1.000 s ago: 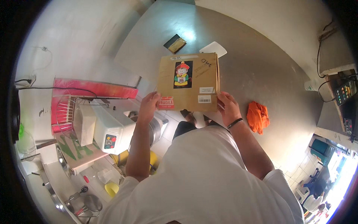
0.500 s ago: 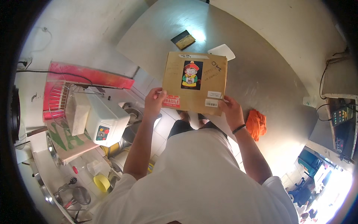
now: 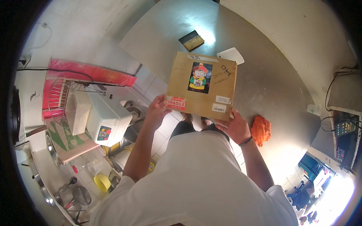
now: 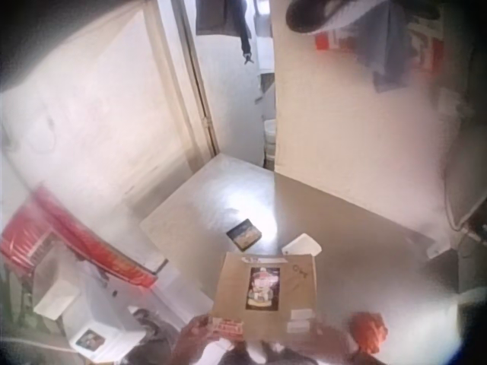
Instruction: The person shapes dough into rings and places them on baking trays, moves the trays into a proofer, washes a dish and a cloth in a sink, and then handles a cardboard box.
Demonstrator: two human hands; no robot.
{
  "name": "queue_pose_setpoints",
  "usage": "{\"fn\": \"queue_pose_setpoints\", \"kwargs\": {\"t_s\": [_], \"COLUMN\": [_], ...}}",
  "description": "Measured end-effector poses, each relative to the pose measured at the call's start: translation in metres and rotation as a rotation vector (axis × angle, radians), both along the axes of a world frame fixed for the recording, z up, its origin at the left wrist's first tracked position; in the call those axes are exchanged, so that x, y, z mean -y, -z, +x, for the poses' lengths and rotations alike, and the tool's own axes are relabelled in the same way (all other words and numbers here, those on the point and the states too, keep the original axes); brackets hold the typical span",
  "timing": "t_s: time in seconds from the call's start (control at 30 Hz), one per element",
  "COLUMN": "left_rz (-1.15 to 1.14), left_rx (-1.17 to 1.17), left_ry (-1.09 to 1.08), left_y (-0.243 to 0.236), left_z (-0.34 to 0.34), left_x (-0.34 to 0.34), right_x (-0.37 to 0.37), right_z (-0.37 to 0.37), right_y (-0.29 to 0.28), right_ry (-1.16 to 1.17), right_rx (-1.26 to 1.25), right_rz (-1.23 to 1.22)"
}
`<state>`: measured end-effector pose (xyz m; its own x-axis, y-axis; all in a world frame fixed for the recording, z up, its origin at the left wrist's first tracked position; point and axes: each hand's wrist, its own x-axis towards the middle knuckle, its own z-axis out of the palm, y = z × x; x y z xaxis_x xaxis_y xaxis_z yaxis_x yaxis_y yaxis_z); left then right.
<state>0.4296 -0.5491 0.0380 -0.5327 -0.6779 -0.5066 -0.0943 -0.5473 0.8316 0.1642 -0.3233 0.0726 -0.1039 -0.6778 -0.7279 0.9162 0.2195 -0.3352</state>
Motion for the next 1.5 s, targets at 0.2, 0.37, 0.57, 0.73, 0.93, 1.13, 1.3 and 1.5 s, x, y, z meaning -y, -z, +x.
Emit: {"fn": "queue_pose_setpoints", "kwargs": {"t_s": [0.2, 0.37, 0.57, 0.73, 0.93, 1.13, 1.3, 1.5], "left_rz": [0.527, 0.552, 0.432, 0.393, 0.363, 0.281, 0.323, 0.234], "left_rx": [-0.412, -0.426, -0.318, -0.333, -0.360, -0.309, -0.269, -0.206], "left_ry": [0.138, -0.012, -0.150, -0.158, -0.277, -0.364, -0.265, -0.227], "left_y": [0.031, 0.024, 0.023, 0.019, 0.023, 0.019, 0.021, 0.024], "left_z": [0.017, 0.013, 0.018, 0.022, 0.022, 0.025, 0.023, 0.017], "left_x": [0.008, 0.000, 0.000, -0.001, -0.005, -0.017, -0.019, -0.018], "right_x": [-0.011, -0.013, -0.012, -0.009, -0.012, -0.009, -0.018, -0.023], "right_z": [0.002, 0.005, 0.011, 0.010, 0.007, 0.009, 0.005, 0.001], "right_y": [0.037, 0.044, 0.038, 0.021, 0.025, 0.017, 0.029, 0.036], "right_ry": [0.144, 0.209, 0.234, 0.241, 0.200, 0.212, 0.164, 0.094], "right_rx": [0.123, -0.039, -0.141, -0.173, -0.200, -0.161, -0.153, -0.196], "right_rz": [-0.204, -0.117, -0.140, -0.118, -0.083, -0.028, 0.037, 0.035]}}
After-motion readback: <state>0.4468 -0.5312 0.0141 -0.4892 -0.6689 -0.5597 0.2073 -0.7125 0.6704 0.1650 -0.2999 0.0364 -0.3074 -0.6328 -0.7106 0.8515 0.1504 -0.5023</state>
